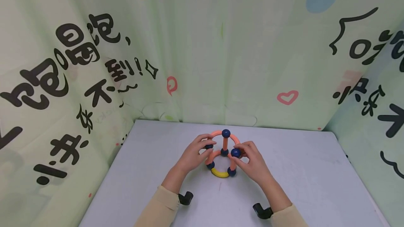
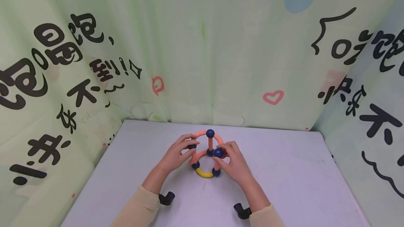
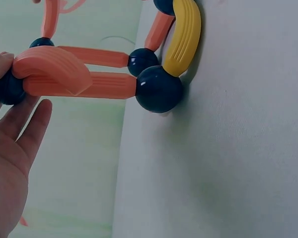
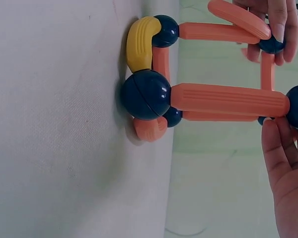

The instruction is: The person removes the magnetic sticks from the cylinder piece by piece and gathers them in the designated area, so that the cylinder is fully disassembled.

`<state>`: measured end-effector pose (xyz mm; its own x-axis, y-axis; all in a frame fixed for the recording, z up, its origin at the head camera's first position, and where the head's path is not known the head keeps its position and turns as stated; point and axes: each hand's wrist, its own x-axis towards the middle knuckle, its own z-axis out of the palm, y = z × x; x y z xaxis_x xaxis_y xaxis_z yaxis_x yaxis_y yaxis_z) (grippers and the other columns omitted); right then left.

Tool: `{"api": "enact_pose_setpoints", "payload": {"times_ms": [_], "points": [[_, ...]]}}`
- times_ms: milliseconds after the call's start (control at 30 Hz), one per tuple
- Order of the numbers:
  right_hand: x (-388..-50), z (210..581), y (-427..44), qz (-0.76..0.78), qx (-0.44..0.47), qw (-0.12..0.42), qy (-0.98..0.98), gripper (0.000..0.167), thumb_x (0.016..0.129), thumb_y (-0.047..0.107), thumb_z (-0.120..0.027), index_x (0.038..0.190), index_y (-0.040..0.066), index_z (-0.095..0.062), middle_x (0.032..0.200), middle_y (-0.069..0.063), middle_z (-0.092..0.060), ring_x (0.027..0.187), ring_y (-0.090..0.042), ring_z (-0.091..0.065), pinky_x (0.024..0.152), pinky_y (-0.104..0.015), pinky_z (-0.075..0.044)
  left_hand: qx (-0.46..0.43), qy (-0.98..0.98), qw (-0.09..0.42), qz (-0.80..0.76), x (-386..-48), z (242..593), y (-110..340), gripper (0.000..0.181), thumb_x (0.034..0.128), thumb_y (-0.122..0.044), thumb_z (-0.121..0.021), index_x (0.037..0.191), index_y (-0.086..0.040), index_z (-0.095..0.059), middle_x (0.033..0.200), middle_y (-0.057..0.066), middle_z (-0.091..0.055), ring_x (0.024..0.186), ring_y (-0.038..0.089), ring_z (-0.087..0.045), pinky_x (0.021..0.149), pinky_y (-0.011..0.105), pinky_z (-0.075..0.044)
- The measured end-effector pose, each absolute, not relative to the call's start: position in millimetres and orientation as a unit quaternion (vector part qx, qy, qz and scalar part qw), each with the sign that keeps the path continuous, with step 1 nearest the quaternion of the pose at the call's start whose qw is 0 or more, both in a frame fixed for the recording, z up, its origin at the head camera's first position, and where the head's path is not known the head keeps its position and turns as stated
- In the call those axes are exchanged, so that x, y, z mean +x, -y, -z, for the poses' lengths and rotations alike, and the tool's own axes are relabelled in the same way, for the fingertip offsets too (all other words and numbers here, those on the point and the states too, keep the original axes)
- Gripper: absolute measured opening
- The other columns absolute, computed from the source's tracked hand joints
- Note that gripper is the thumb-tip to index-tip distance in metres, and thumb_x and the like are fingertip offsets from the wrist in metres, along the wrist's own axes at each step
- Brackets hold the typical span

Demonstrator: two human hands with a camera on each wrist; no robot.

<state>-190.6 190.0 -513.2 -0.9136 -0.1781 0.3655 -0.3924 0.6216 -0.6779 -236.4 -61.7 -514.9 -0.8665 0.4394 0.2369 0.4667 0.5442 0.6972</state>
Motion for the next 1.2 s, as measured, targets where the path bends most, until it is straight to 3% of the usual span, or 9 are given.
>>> {"api": "enact_pose_setpoints", "payload": {"times_ms": [233, 367, 533, 833, 1200], "points": [[-190.5, 515.3, -192.5, -0.385, 0.169, 0.151, 0.895, 0.042, 0.084, 0.017, -0.08, 0.123, 0.013, -0.065, 0.107, 0.0, -0.054, 0.087, -0.008, -0.059, 0.078, -0.022, -0.055, -0.227, 0.867, 0.015, 0.443, -235.4, 517.4, 59.8, 0.031, 0.0969, -0.025, -0.065, 0.128, -0.027, -0.065, 0.142, 0.0, -0.041, 0.117, 0.018, -0.06, 0.098, 0.041, -0.053], [-190.7, 515.8, -193.2, -0.375, 0.176, 0.168, 0.894, 0.042, 0.082, 0.017, -0.081, 0.121, 0.013, -0.067, 0.105, 0.0, -0.056, 0.085, -0.009, -0.058, 0.075, -0.023, -0.055, -0.219, 0.862, 0.012, 0.458, -236.3, 518.3, 60.0, 0.033, 0.0959, -0.024, -0.066, 0.129, -0.022, -0.064, 0.138, 0.003, -0.041, 0.115, 0.016, -0.062, 0.102, 0.034, -0.05], [-190.7, 516.5, -193.6, -0.37, 0.18, 0.172, 0.895, 0.042, 0.082, 0.017, -0.082, 0.121, 0.014, -0.067, 0.103, 0.002, -0.056, 0.083, -0.009, -0.057, 0.073, -0.022, -0.054, -0.209, 0.853, 0.008, 0.479, -238.0, 520.3, 60.9, 0.035, 0.0945, -0.023, -0.068, 0.129, -0.02, -0.063, 0.135, 0.004, -0.042, 0.112, 0.017, -0.061, 0.103, 0.034, -0.05], [-190.7, 517.2, -194.6, -0.378, 0.186, 0.161, 0.892, 0.043, 0.083, 0.017, -0.08, 0.123, 0.016, -0.064, 0.099, 0.004, -0.055, 0.081, -0.015, -0.054, 0.071, -0.027, -0.052, -0.208, 0.836, 0.005, 0.507, -239.7, 522.1, 63.2, 0.036, 0.0938, -0.025, -0.069, 0.129, -0.019, -0.063, 0.135, 0.004, -0.044, 0.11, 0.016, -0.06, 0.1, 0.032, -0.052], [-189.4, 515.5, -194.1, -0.375, 0.167, 0.12, 0.904, 0.046, 0.088, 0.026, -0.075, 0.132, 0.017, -0.061, 0.093, 0.003, -0.056, 0.081, -0.013, -0.052, 0.071, -0.031, -0.053, -0.196, 0.833, 0.004, 0.517, -239.3, 524.4, 64.1, 0.038, 0.0937, -0.027, -0.069, 0.131, -0.023, -0.062, 0.136, 0.002, -0.044, 0.111, 0.016, -0.06, 0.099, 0.033, -0.052]]}}
